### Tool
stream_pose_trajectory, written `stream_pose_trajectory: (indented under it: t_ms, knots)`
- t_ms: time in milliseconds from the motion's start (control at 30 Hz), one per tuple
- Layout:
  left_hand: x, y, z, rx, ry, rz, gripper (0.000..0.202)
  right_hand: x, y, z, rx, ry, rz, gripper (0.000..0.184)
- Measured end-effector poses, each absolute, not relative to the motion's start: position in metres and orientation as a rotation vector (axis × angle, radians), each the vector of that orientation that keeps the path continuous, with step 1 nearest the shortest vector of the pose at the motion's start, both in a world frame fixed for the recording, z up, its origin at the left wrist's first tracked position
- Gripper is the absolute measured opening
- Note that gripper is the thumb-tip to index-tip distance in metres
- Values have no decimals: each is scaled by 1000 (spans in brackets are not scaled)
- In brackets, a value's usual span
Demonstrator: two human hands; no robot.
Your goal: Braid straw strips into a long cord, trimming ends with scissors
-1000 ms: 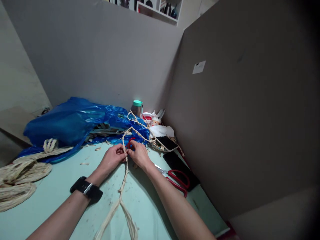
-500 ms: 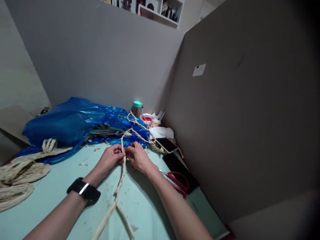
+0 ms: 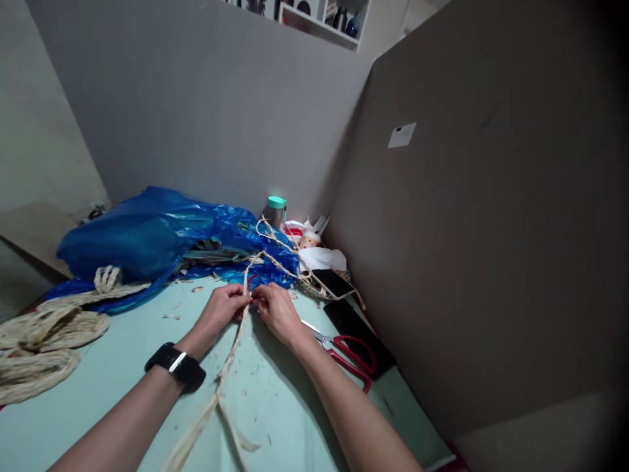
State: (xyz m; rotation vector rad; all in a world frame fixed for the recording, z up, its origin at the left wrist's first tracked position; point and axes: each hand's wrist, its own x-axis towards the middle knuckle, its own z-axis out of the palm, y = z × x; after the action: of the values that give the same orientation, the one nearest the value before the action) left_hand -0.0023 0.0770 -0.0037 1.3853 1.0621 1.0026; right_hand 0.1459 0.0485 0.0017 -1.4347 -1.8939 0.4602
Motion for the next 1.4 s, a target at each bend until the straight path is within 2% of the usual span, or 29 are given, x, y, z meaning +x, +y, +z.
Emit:
stream_pose_trajectory:
  t_ms: [200, 533, 733, 867, 967, 1067, 1267, 1400]
  knots:
    - [-4, 76, 0, 1396, 1049, 952, 11, 142, 48, 0, -1411, -1747, 677, 21]
    - [-1, 71, 7, 1435, 1068, 881, 17, 141, 60, -11, -1260, -1217, 1036, 3]
    - [-1, 71, 7, 1452, 1082, 862, 19, 134, 62, -13, -1151, -856, 1202, 25]
    - [0, 70, 9, 1455, 1060, 856, 19, 132, 65, -13, -1146, -751, 1233, 36]
    - [0, 70, 8, 1457, 1036, 849, 19, 133, 64, -11, -1159, -782, 1243, 37]
    - [0, 73, 3, 1454, 1033, 846, 16, 135, 64, -11, -1188, -905, 1222, 31]
    - [-2, 77, -5, 1443, 1046, 823, 15, 146, 64, -7, -1337, -1223, 1082, 4]
    - [-3, 75, -3, 1398, 1064, 826, 14, 151, 57, 5, -1450, -1345, 919, 10]
